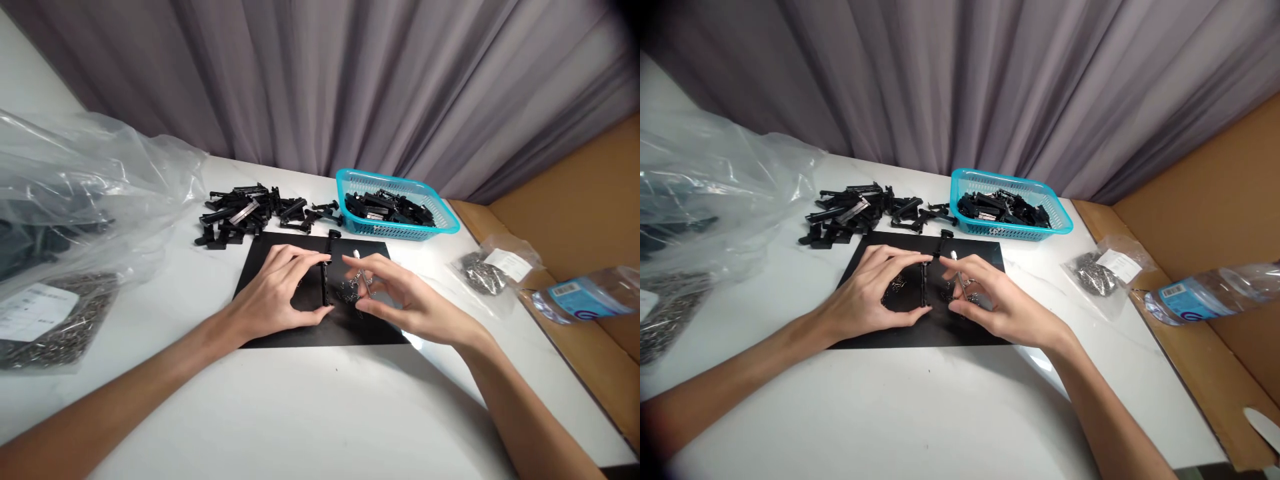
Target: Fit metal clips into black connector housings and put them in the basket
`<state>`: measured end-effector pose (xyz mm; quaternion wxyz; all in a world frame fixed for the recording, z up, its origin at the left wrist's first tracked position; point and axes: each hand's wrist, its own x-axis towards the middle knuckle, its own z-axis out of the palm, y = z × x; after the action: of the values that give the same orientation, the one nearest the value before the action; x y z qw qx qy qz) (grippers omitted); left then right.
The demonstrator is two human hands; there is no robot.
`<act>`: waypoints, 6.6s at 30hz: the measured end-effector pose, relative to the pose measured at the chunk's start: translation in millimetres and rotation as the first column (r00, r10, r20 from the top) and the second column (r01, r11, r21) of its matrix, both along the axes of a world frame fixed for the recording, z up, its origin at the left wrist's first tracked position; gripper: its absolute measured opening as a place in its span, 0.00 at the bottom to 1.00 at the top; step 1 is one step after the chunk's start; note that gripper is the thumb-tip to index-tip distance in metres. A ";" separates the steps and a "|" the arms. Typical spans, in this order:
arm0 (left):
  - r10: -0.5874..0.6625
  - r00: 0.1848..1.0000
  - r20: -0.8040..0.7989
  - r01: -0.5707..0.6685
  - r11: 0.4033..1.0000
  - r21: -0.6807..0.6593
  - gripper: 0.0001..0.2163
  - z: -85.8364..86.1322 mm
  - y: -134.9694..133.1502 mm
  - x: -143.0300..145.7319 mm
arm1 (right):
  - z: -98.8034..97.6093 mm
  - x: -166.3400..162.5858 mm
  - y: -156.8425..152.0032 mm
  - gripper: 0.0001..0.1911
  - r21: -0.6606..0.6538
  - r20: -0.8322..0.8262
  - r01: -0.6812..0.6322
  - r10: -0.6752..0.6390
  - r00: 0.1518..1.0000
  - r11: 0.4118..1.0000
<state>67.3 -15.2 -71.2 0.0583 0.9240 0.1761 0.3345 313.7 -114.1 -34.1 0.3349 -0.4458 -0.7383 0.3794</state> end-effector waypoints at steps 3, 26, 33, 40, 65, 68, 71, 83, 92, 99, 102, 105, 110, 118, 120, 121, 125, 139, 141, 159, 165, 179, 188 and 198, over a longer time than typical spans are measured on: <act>0.014 1.000 0.020 -0.013 0.999 -0.045 0.29 0.5 -0.5 0.2 | -3.0 -3.7 -1.1 0.34 0.018 -0.037 -0.055 0.055 0.998 0.998; -0.046 0.994 0.101 0.074 0.953 -0.292 0.35 -4.7 -1.6 -2.6 | -20.3 -31.7 -0.7 0.14 -0.062 -0.402 0.288 -0.288 0.869 0.956; -0.045 0.990 0.136 0.082 0.958 -0.276 0.34 -4.0 -1.1 -1.7 | -23.6 -40.9 -4.5 0.15 -0.168 -0.473 0.151 -0.214 0.855 0.974; -0.033 0.989 0.146 0.068 0.967 -0.245 0.32 -3.9 -2.1 -0.6 | -26.7 -41.6 -1.2 0.13 -0.129 -0.424 0.203 -0.240 0.873 0.970; 0.039 0.970 0.241 0.005 0.983 -0.181 0.29 -11.6 -4.2 1.4 | -38.4 -50.0 -1.4 0.10 -0.143 -0.540 0.213 -0.256 0.802 0.967; 0.025 0.971 0.237 0.016 0.985 -0.171 0.29 -11.5 -3.9 0.9 | -39.8 -51.0 -2.3 0.09 -0.139 -0.520 0.215 -0.256 0.815 0.967; 0.016 0.972 0.236 0.023 0.987 -0.160 0.29 -10.7 -3.2 0.6 | -40.0 -51.7 -3.0 0.10 -0.127 -0.497 0.224 -0.257 0.829 0.966; 0.049 0.981 0.187 -0.015 0.984 -0.177 0.30 -5.8 -1.8 1.4 | -37.0 -43.2 2.9 0.20 0.204 -0.325 0.516 -0.439 0.837 0.832; 0.108 0.989 0.103 -0.080 0.967 -0.244 0.29 -8.5 -0.3 -5.9 | -45.6 -58.2 1.1 0.08 0.403 0.085 0.339 -0.404 0.911 0.850; 0.064 0.991 0.118 -0.040 0.980 -0.195 0.30 -8.4 -2.6 -7.6 | -45.7 -61.8 7.2 0.08 0.287 0.008 0.449 -0.470 0.882 0.847; 0.101 0.988 0.113 -0.076 0.974 -0.212 0.32 -6.3 -3.0 -6.7 | -41.5 -45.2 14.6 0.13 0.269 -0.011 0.506 -0.522 0.853 0.820; 0.165 0.984 0.066 -0.149 0.970 -0.194 0.29 -4.8 -1.4 -5.9 | -33.9 -7.8 25.2 0.15 0.431 -0.046 0.606 -0.655 0.755 0.668; 0.212 0.974 -0.078 -0.220 0.968 -0.123 0.22 -9.7 3.2 -5.5 | -28.0 60.0 53.2 0.24 0.659 -0.045 0.707 -0.924 0.379 0.258; 0.193 0.979 -0.062 -0.195 0.980 -0.034 0.15 -10.6 3.6 -3.5 | -38.6 64.1 67.3 0.28 0.703 0.113 0.671 -0.969 0.220 0.235; 0.197 0.979 -0.043 -0.198 0.980 -0.024 0.14 -8.4 2.6 -2.8 | -39.8 46.1 60.9 0.25 0.725 0.109 0.629 -0.948 0.299 0.282; 0.200 0.979 -0.034 -0.201 0.979 -0.023 0.13 -7.5 2.1 -2.5 | -40.7 34.6 58.1 0.23 0.728 0.130 0.583 -0.907 0.399 0.361; 0.226 0.974 -0.004 -0.226 0.974 -0.035 0.09 -6.1 1.4 -2.5 | -46.6 -15.0 53.6 0.20 0.647 0.399 0.251 -0.600 0.693 0.720; 0.231 0.973 0.009 -0.230 0.971 -0.064 0.06 -9.4 4.4 -0.5 | -45.9 -18.3 42.7 0.06 0.511 0.453 0.222 -0.479 0.752 0.830; 0.245 0.970 0.015 -0.243 0.968 -0.067 0.08 -9.2 3.9 -0.6 | -44.0 -18.7 39.5 0.06 0.454 0.329 0.278 -0.450 0.831 0.846; 0.028 0.996 0.082 -0.033 0.998 0.054 0.04 0.7 -3.0 -1.8 | -32.1 -20.2 23.1 0.12 0.033 -0.223 0.321 -0.306 0.926 0.947; 0.050 0.995 0.084 -0.037 0.988 -0.150 0.07 -4.5 -2.0 -3.4 | -34.7 -24.8 21.0 0.13 -0.031 -0.268 0.293 -0.290 0.919 0.956; 0.357 0.867 0.349 -0.014 0.716 -0.698 0.09 -2.0 9.2 -3.5 | -34.1 -12.5 14.4 0.15 0.397 0.489 0.067 -0.272 0.829 0.915; 0.318 0.861 0.396 0.109 0.646 -0.756 0.12 -1.3 5.8 -1.6 | -39.9 -29.2 12.8 0.17 0.480 0.571 -0.013 -0.301 0.764 0.877; 0.223 0.933 0.281 0.039 0.716 -0.697 0.12 1.4 -3.2 -0.6 | -36.0 -13.6 19.6 0.06 0.557 0.326 0.204 -0.439 0.837 0.805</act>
<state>66.7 -18.3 -69.9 0.4120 0.7512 0.3214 0.4034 300.1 -94.5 -70.1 0.3240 -0.5388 -0.7776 -0.0002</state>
